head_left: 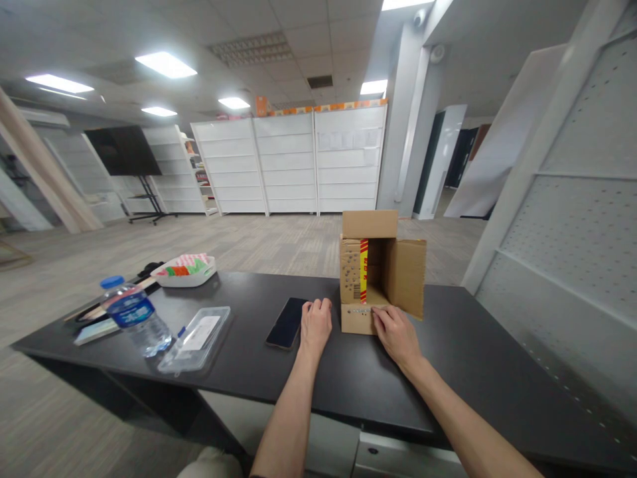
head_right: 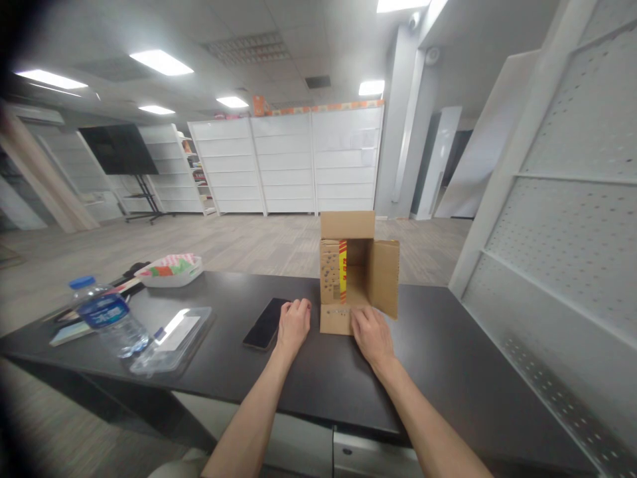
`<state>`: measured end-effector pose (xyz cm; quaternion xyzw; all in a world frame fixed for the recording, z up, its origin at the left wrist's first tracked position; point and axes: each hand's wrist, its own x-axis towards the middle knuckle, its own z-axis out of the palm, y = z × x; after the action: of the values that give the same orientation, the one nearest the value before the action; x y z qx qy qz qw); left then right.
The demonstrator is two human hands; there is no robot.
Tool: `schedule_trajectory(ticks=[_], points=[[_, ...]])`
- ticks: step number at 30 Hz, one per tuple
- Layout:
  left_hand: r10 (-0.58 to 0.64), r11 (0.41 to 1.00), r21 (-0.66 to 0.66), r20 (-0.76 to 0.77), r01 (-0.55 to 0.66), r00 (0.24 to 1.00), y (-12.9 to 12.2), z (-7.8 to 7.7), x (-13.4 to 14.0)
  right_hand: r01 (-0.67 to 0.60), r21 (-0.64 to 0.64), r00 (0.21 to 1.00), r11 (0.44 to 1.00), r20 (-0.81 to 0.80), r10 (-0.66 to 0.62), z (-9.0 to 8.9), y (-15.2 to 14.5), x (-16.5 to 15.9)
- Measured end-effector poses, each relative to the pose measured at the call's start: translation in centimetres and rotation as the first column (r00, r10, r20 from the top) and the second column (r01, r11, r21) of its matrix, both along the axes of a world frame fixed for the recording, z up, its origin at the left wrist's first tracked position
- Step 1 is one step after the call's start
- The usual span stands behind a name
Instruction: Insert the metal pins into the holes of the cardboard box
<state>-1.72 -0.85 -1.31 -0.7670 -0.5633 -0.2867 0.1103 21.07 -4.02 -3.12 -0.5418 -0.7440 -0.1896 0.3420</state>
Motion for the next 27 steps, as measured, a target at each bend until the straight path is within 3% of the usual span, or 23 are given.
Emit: schedule_trajectory(ticks=[6,14,27], points=[[0.003,1.000,-0.008,-0.012,-0.003,1.000,0.1,-0.1,-0.1,-0.056,-0.021,0.997,0.998,0.061,0.057,1.2,-0.5,-0.8],[0.003,1.000,-0.013,-0.008,-0.003,1.000,0.1,0.0,0.0,-0.095,-0.007,0.995,0.995,0.033,0.096,1.5,-0.5,-2.4],[0.002,1.000,0.004,0.005,-0.002,1.000,0.1,0.0,-0.1,-0.046,-0.011,0.998,0.999,-0.049,0.045,1.5,-0.5,-5.6]])
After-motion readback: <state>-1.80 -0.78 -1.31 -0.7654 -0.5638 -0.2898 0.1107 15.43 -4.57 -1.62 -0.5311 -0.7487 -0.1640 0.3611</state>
